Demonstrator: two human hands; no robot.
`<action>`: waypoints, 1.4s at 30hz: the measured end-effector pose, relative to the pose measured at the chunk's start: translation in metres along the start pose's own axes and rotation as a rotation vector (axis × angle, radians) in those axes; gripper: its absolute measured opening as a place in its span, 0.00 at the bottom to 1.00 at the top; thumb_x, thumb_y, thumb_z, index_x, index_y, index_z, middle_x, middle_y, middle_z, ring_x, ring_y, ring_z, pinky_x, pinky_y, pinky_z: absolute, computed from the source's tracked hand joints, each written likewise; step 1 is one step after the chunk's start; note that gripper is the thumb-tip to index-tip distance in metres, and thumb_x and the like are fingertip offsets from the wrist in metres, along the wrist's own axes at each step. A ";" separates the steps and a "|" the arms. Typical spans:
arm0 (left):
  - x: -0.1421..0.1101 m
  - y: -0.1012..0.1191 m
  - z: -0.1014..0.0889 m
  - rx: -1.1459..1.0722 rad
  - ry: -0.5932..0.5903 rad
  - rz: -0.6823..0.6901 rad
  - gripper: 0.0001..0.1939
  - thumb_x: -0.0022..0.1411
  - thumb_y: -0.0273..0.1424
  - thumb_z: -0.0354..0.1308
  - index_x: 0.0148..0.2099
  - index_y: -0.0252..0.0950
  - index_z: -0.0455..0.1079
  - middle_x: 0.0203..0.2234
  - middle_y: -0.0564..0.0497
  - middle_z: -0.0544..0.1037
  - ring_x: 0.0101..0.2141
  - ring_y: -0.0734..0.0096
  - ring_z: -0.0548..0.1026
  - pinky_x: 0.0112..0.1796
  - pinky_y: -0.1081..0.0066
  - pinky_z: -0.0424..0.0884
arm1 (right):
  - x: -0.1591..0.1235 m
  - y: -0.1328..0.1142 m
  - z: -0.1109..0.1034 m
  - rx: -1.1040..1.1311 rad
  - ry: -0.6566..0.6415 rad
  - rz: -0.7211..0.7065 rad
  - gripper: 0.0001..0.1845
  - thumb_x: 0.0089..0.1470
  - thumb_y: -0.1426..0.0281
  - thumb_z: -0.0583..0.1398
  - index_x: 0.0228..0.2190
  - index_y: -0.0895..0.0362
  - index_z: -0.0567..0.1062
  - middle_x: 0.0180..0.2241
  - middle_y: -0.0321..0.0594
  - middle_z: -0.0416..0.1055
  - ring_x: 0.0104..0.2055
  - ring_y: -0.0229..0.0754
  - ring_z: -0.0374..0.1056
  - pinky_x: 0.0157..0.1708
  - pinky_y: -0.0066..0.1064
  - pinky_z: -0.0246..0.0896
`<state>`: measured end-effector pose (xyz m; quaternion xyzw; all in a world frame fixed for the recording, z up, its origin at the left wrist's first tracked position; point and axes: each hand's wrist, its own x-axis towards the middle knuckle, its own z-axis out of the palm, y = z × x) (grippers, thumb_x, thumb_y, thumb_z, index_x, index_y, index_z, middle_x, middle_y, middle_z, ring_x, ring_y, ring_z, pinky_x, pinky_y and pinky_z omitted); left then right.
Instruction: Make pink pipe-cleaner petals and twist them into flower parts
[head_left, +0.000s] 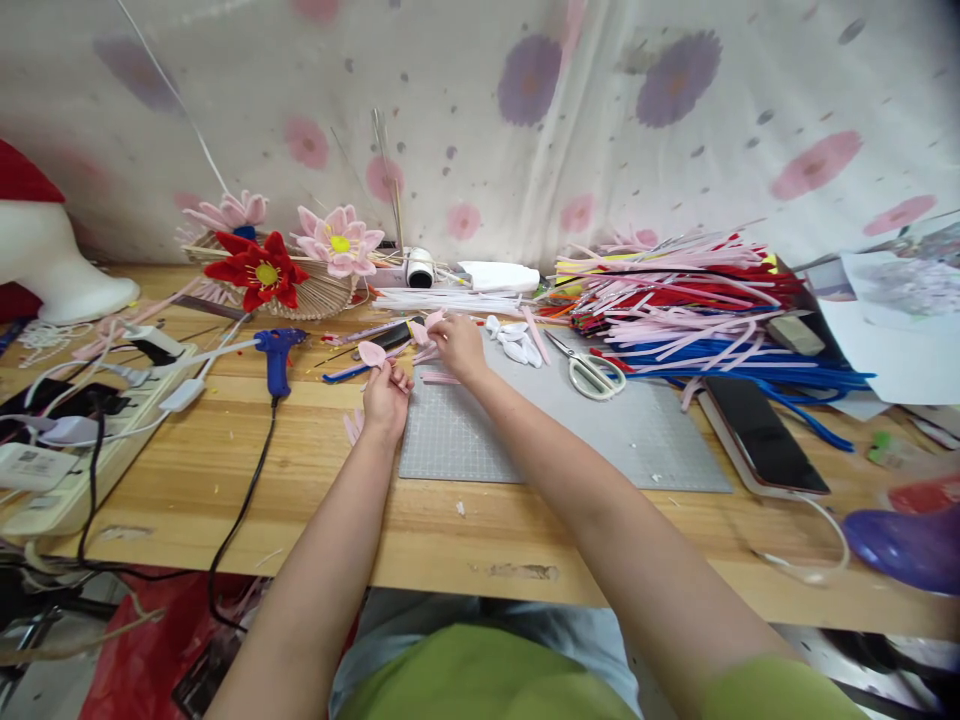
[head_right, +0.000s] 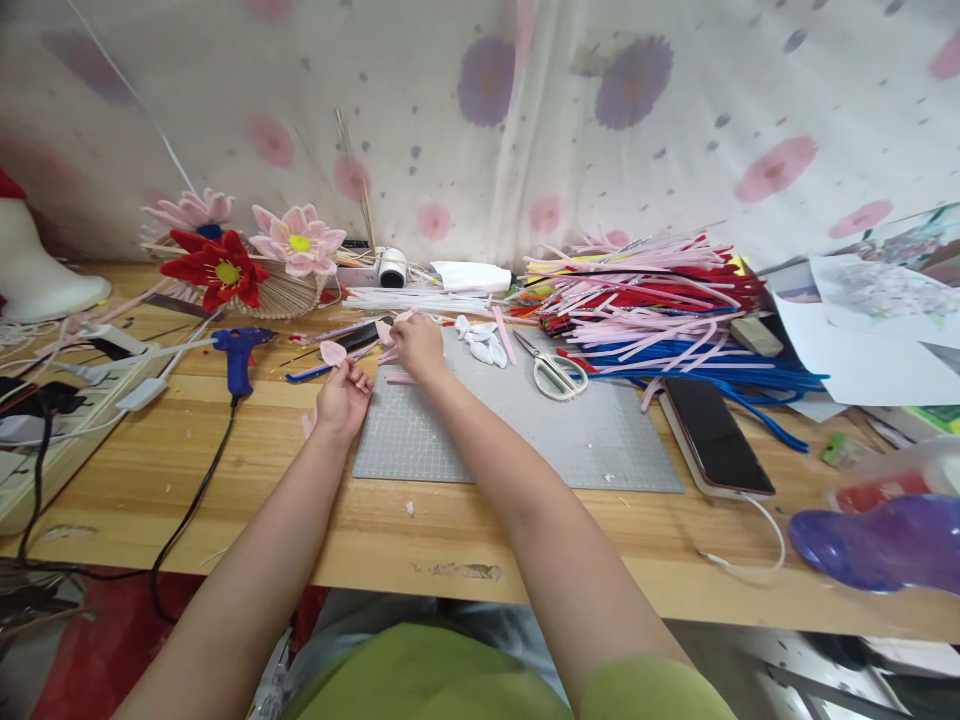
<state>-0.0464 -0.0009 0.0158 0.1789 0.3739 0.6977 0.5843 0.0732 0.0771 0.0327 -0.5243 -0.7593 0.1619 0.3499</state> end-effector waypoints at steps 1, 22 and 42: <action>-0.001 0.002 0.001 -0.053 -0.013 -0.046 0.11 0.60 0.33 0.53 0.27 0.35 0.60 0.14 0.60 0.55 0.15 0.84 0.56 0.23 0.79 0.60 | 0.000 0.000 -0.003 0.165 0.053 0.055 0.12 0.53 0.70 0.54 0.32 0.59 0.77 0.36 0.44 0.72 0.41 0.43 0.63 0.44 0.35 0.54; -0.019 -0.023 0.006 0.681 -0.274 0.143 0.12 0.47 0.37 0.63 0.24 0.33 0.69 0.14 0.57 0.63 0.19 0.79 0.58 0.24 0.74 0.54 | -0.070 0.021 -0.039 0.917 -0.157 0.232 0.13 0.43 0.59 0.56 0.27 0.57 0.67 0.24 0.34 0.65 0.25 0.34 0.59 0.25 0.26 0.55; -0.033 -0.023 0.016 0.356 -0.397 -0.097 0.14 0.39 0.28 0.68 0.26 0.34 0.64 0.18 0.58 0.66 0.21 0.82 0.62 0.24 0.77 0.58 | -0.070 0.026 -0.035 0.668 -0.138 0.183 0.15 0.42 0.59 0.61 0.29 0.58 0.71 0.22 0.32 0.65 0.23 0.32 0.57 0.24 0.25 0.52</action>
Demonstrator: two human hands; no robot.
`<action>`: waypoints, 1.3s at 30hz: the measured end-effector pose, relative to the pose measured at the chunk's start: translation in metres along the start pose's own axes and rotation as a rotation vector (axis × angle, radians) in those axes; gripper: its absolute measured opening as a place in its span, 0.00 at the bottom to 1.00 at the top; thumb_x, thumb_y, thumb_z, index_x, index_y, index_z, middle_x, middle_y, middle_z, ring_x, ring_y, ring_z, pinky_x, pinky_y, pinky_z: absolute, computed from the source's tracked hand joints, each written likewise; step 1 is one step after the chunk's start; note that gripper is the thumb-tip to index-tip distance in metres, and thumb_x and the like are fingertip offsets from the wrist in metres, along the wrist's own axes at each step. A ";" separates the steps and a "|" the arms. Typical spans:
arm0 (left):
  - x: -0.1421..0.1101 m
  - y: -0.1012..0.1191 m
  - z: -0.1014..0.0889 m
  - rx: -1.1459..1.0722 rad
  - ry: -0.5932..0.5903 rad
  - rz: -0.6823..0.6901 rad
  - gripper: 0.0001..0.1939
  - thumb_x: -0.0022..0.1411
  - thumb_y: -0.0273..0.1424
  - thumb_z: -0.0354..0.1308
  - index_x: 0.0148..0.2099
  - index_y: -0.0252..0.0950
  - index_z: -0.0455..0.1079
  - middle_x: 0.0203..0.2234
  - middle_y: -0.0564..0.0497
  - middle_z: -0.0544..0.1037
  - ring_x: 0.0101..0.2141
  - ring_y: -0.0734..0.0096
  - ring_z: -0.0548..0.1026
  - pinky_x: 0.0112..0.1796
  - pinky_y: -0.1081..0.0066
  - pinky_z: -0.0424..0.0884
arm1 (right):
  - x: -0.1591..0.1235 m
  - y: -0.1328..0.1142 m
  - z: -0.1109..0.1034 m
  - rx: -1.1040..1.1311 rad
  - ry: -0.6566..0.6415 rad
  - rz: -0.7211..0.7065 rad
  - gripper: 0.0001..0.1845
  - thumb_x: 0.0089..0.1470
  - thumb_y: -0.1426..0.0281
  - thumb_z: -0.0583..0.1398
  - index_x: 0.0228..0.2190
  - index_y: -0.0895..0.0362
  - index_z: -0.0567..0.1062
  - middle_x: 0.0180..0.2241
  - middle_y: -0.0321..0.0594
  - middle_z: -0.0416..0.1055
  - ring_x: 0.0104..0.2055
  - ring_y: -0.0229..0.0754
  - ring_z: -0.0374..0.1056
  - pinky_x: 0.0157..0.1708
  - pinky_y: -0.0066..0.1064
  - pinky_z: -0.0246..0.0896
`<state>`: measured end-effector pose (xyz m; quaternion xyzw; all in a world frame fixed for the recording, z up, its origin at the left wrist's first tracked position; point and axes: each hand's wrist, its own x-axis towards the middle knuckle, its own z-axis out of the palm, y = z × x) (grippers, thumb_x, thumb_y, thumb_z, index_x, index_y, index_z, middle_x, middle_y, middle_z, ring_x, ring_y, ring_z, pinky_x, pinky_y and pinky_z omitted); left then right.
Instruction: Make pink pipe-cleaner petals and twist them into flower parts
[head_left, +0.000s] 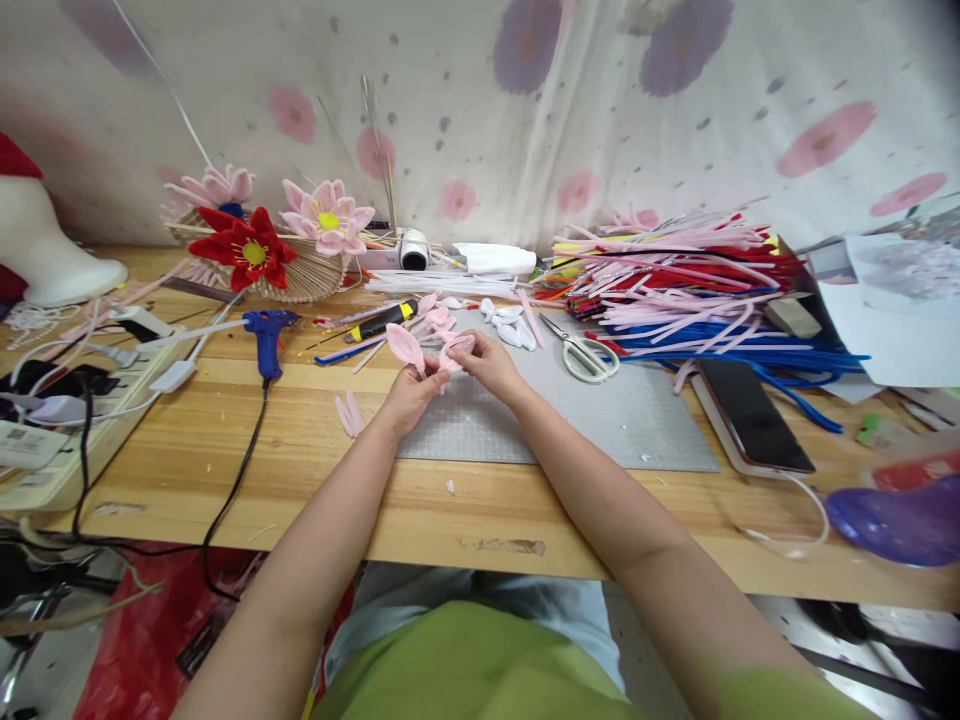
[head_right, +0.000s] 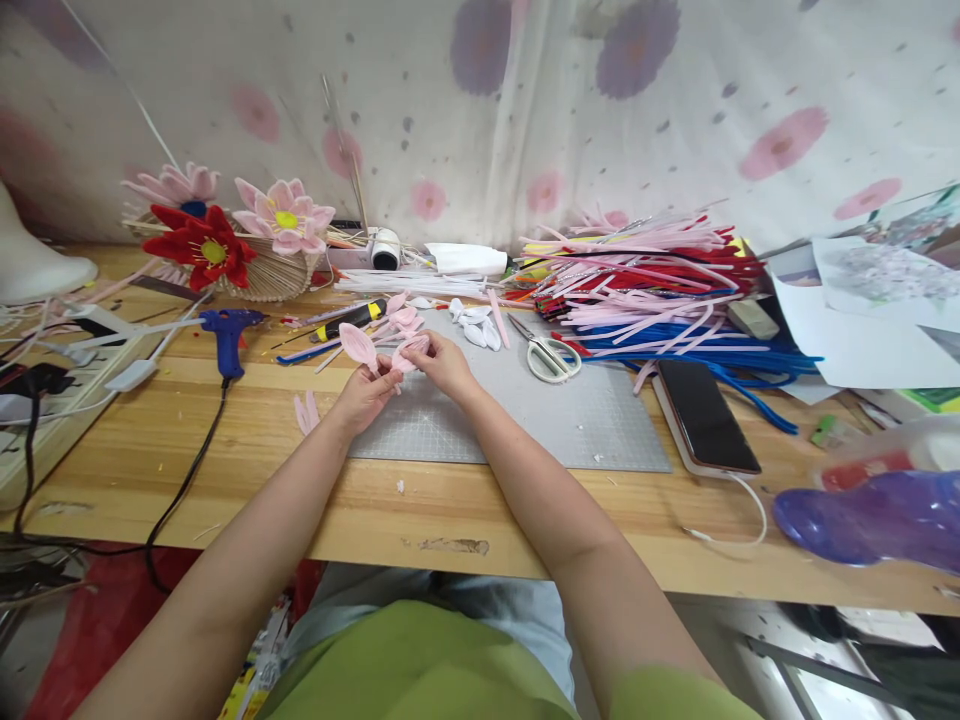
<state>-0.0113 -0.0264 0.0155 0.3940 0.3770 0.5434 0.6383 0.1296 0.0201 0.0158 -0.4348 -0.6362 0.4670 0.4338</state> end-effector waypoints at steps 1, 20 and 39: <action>0.000 0.000 0.000 -0.004 -0.003 -0.002 0.14 0.39 0.29 0.68 0.26 0.34 0.65 0.18 0.58 0.66 0.21 0.82 0.62 0.24 0.77 0.58 | -0.001 -0.003 -0.002 0.026 -0.017 0.030 0.16 0.44 0.57 0.60 0.27 0.58 0.70 0.20 0.32 0.63 0.21 0.32 0.56 0.22 0.25 0.50; 0.002 -0.004 -0.001 0.026 0.012 0.057 0.14 0.37 0.30 0.69 0.25 0.34 0.66 0.19 0.57 0.67 0.22 0.80 0.62 0.25 0.76 0.57 | -0.002 -0.006 -0.006 0.096 -0.104 0.083 0.14 0.43 0.60 0.60 0.27 0.59 0.72 0.21 0.34 0.67 0.21 0.32 0.59 0.20 0.24 0.53; 0.007 -0.009 -0.006 0.093 0.041 0.087 0.17 0.37 0.33 0.69 0.25 0.34 0.64 0.19 0.58 0.65 0.22 0.82 0.61 0.24 0.77 0.57 | 0.003 -0.002 -0.008 0.164 -0.109 0.053 0.09 0.43 0.67 0.60 0.27 0.56 0.66 0.24 0.34 0.66 0.25 0.35 0.63 0.25 0.29 0.62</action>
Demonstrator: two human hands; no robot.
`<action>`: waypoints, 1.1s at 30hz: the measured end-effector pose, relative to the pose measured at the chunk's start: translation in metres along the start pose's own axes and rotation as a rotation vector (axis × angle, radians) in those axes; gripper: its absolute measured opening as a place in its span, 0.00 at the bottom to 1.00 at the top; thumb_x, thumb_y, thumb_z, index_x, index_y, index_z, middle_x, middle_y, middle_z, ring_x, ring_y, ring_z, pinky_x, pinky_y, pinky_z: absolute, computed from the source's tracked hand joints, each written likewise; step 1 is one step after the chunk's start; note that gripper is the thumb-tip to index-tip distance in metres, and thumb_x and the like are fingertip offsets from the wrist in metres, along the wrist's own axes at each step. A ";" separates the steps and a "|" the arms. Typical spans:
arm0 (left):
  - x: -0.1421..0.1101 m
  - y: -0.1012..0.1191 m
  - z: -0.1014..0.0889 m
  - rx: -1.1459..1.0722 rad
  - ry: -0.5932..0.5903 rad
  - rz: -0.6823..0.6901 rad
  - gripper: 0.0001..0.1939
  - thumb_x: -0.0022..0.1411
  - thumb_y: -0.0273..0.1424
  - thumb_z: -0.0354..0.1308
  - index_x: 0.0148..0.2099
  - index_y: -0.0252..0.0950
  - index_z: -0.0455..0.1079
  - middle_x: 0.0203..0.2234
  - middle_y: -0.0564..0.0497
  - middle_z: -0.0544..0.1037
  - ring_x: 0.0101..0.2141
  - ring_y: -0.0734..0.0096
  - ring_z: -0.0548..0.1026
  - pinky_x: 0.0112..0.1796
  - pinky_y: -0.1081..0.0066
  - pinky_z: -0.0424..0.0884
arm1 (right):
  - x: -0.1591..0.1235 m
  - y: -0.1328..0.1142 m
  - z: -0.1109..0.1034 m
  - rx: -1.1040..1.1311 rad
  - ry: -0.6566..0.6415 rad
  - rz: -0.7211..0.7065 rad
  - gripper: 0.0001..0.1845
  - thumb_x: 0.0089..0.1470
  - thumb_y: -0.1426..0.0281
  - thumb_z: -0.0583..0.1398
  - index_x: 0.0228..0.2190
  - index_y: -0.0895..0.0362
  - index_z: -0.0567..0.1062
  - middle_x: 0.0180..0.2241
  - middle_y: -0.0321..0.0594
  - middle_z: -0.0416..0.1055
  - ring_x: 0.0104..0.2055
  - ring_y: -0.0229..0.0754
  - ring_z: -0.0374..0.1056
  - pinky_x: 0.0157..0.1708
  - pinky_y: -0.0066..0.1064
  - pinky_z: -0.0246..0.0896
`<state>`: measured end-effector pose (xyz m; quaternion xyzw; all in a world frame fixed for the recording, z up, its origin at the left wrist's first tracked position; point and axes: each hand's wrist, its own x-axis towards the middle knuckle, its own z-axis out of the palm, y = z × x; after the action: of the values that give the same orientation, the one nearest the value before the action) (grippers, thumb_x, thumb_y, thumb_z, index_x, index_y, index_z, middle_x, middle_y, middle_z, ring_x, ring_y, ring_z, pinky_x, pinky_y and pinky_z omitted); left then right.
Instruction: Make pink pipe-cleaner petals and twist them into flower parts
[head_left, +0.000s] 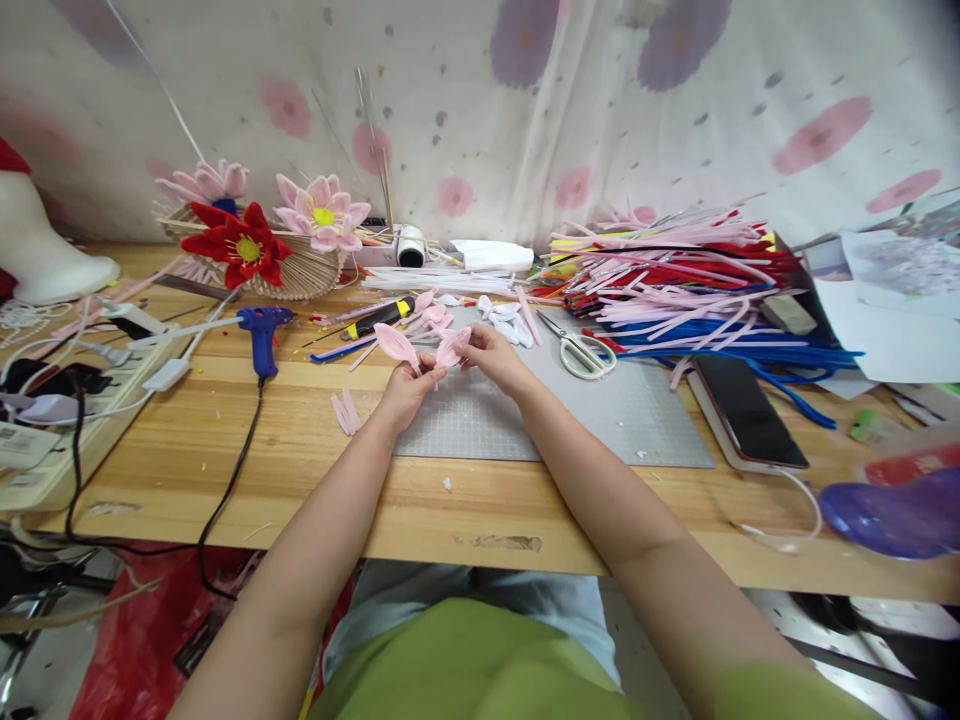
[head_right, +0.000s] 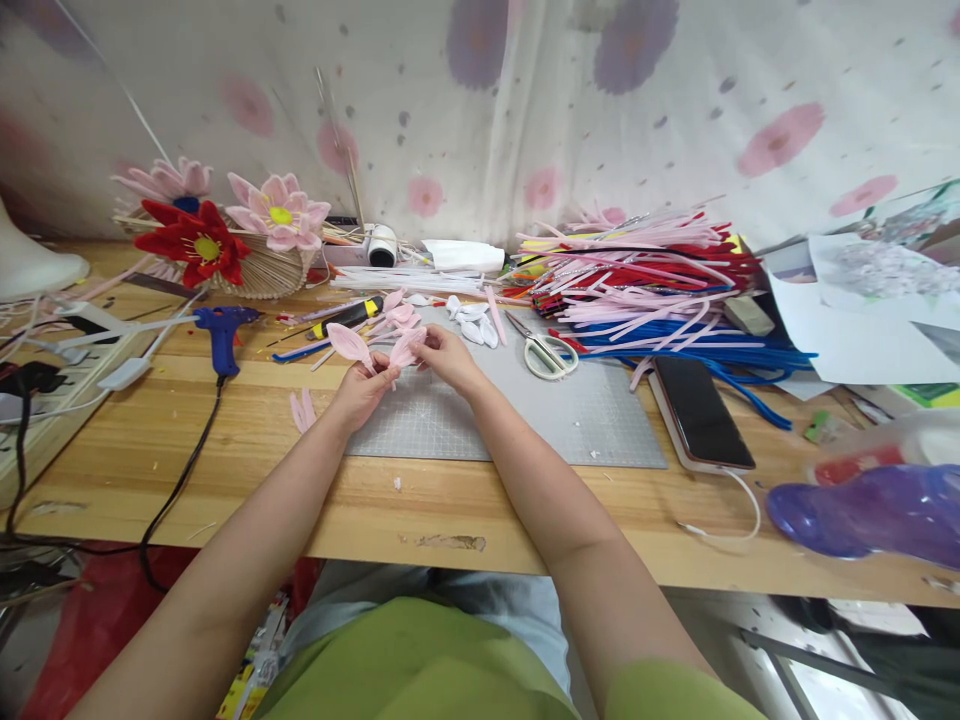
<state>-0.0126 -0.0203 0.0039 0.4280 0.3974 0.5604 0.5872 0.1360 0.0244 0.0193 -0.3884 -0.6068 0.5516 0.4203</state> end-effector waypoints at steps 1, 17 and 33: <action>0.000 -0.001 0.000 0.013 -0.003 0.010 0.17 0.37 0.33 0.68 0.25 0.34 0.64 0.19 0.58 0.65 0.22 0.82 0.61 0.25 0.77 0.57 | 0.000 0.001 0.000 -0.030 0.016 -0.005 0.08 0.43 0.67 0.60 0.27 0.56 0.66 0.23 0.33 0.66 0.25 0.35 0.63 0.25 0.29 0.62; -0.001 0.001 0.004 0.247 0.036 0.054 0.13 0.40 0.32 0.65 0.25 0.34 0.64 0.18 0.58 0.66 0.21 0.80 0.61 0.27 0.74 0.57 | 0.002 0.007 -0.007 -0.271 0.105 -0.041 0.08 0.42 0.68 0.59 0.28 0.56 0.67 0.17 0.29 0.62 0.19 0.33 0.58 0.21 0.26 0.54; -0.001 -0.001 0.004 0.297 0.078 0.079 0.12 0.40 0.31 0.65 0.25 0.34 0.64 0.20 0.57 0.68 0.24 0.78 0.64 0.30 0.73 0.60 | -0.001 -0.001 -0.001 -0.026 0.071 0.067 0.09 0.39 0.68 0.60 0.27 0.57 0.68 0.24 0.33 0.67 0.25 0.33 0.62 0.24 0.26 0.59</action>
<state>-0.0082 -0.0215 0.0044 0.5032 0.4814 0.5344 0.4791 0.1375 0.0241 0.0201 -0.4332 -0.5855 0.5433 0.4175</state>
